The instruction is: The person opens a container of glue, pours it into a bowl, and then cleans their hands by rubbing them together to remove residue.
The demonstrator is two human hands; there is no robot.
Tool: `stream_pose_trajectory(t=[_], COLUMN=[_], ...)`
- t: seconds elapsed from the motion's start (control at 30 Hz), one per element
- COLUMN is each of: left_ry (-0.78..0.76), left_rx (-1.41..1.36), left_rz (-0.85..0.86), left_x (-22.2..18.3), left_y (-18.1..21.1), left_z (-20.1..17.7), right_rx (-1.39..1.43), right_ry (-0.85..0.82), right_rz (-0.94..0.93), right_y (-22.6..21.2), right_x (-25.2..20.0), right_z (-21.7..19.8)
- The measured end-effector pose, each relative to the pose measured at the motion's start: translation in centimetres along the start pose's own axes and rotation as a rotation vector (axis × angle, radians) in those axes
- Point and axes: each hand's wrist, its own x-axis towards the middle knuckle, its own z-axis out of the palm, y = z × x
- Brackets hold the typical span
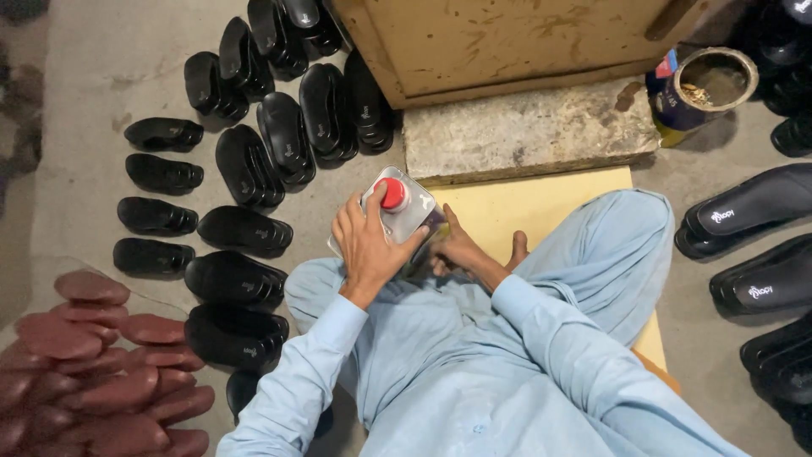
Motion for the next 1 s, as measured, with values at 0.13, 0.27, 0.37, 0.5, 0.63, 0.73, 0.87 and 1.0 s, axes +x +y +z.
stream_pose_trajectory(t=[0.13,0.27,0.37,0.5,0.63,0.73,0.87,1.0], left_ry=[-0.007,-0.022,-0.025,-0.025,-0.028,-0.007,-0.004,-0.002], left_rx=[0.004,0.008,0.007,-0.005,0.019,0.014,0.029,0.023], left_rz=[-0.02,-0.037,-0.032,-0.036,-0.044,-0.033,-0.039,-0.062], left_x=[0.1,0.2,0.3,0.3,0.0,-0.2,0.2,0.1], left_y=[0.0,-0.2,0.1,0.0,0.0,-0.2,-0.1,-0.1], left_z=[-0.2,0.0,-0.1,-0.4,-0.1,0.1,-0.1,0.1], right_rx=[-0.41,-0.685,-0.919,-1.107,-0.694,-0.744,-0.381,-0.377], right_ry=[0.042,0.082,0.1,0.061,-0.011,-0.045,-0.088,-0.001], right_rz=[0.119,-0.077,-0.051,0.021,-0.06,0.021,-0.039,-0.096], right_y=[-3.5,-8.4,-5.7,-4.8,-12.6,-12.0,-8.9,-8.1], right_x=[-3.0,-7.5,-1.9,0.5,-9.8,-8.9,-8.2,-8.2], right_z=[0.7,1.6,-0.2,-1.0,2.1,2.1,2.0,2.7])
